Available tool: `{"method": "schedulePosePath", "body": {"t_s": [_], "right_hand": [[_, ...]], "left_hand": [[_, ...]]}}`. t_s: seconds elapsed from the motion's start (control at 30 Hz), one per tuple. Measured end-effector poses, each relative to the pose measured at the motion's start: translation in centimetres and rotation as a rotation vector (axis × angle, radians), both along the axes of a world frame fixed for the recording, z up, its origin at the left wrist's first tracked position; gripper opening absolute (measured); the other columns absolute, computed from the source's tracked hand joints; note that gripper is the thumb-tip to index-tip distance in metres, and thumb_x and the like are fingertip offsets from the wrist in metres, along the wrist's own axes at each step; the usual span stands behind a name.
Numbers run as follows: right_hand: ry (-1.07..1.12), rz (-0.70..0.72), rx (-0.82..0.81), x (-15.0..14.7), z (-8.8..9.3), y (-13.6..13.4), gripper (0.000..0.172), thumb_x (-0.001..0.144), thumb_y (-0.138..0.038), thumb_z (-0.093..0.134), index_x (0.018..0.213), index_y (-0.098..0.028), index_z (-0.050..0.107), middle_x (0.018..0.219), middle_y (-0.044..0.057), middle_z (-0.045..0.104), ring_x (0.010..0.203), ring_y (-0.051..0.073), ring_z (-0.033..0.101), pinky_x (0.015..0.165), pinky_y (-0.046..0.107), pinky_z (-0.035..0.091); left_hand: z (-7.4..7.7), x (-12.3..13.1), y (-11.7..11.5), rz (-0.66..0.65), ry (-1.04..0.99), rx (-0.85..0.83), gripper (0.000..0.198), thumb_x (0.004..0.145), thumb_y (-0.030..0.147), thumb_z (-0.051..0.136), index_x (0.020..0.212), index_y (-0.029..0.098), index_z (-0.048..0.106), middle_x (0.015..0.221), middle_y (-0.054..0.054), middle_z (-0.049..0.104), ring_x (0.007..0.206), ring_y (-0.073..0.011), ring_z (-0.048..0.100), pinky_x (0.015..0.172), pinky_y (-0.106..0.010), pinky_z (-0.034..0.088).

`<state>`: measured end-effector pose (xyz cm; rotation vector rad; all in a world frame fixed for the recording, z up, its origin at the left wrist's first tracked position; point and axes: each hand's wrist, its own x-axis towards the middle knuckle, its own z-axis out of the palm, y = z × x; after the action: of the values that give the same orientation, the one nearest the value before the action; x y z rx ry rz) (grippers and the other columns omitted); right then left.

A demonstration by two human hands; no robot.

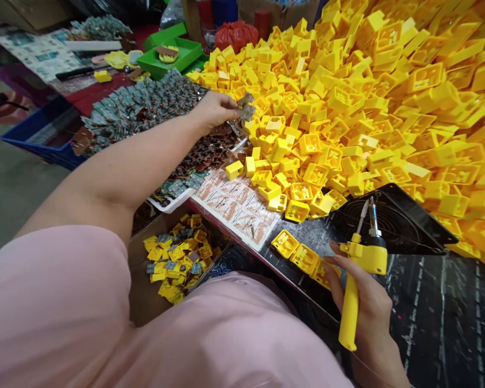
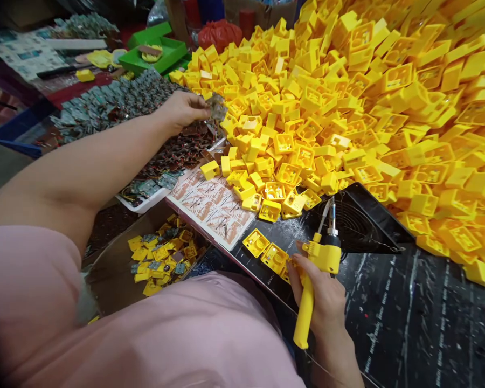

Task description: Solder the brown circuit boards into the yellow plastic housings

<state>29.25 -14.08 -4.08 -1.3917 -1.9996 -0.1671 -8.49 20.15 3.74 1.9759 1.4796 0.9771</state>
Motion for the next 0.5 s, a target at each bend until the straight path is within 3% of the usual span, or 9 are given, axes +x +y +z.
{"method": "schedulePosePath", "body": {"t_s": [0.1,0.2,0.3,0.37,0.5], "right_hand": [[0.003,0.007,-0.006,-0.6,0.1,0.3,0.031,0.091,-0.020,0.077,0.120,-0.024,0.066,0.112,0.007,0.080,0.082,0.019,0.080,0.075,0.024,0.065],[0.024,0.042,0.000,-1.6,0.6,1.0,0.038,0.090,-0.020,0.078,0.125,-0.024,0.063,0.116,0.008,0.079,0.092,0.021,0.080,0.079,0.027,0.065],[0.088,0.068,0.014,-3.2,1.2,2.4,0.044,0.089,-0.023,0.079,0.128,-0.026,0.059,0.118,0.007,0.079,0.105,0.023,0.078,0.088,0.031,0.065],[0.158,0.074,0.002,-4.6,1.4,3.6,0.040,0.090,-0.032,0.079,0.125,-0.027,0.059,0.115,0.007,0.079,0.108,0.024,0.077,0.091,0.032,0.064],[0.398,-0.019,-0.066,-7.4,1.1,5.6,0.039,0.093,-0.053,0.072,0.118,-0.029,0.056,0.115,0.006,0.078,0.100,0.023,0.078,0.086,0.033,0.064]], "left_hand": [[2.1,0.5,-2.2,0.003,-0.277,-0.195,0.029,0.090,0.037,0.078,0.089,0.014,0.061,0.074,0.005,0.069,0.084,-0.0093,0.064,0.086,-0.033,0.051],[3.0,2.3,-6.3,-0.184,-0.344,-0.284,0.021,0.097,0.029,0.069,0.094,0.010,0.061,0.081,0.004,0.068,0.089,-0.0093,0.069,0.092,-0.037,0.052],[1.5,4.8,-10.2,-0.371,-0.297,-0.453,0.021,0.088,0.025,0.080,0.083,0.015,0.063,0.072,0.003,0.066,0.071,-0.0086,0.064,0.081,-0.036,0.057],[-0.2,6.5,-12.3,-0.441,-0.222,-0.555,0.018,0.088,0.022,0.076,0.079,0.017,0.063,0.070,0.000,0.066,0.066,-0.0117,0.066,0.071,-0.035,0.057],[-2.9,9.4,-16.0,-0.498,-0.192,-0.547,0.010,0.090,0.017,0.066,0.081,0.017,0.062,0.068,-0.002,0.069,0.061,-0.0113,0.067,0.059,-0.026,0.052]]}}
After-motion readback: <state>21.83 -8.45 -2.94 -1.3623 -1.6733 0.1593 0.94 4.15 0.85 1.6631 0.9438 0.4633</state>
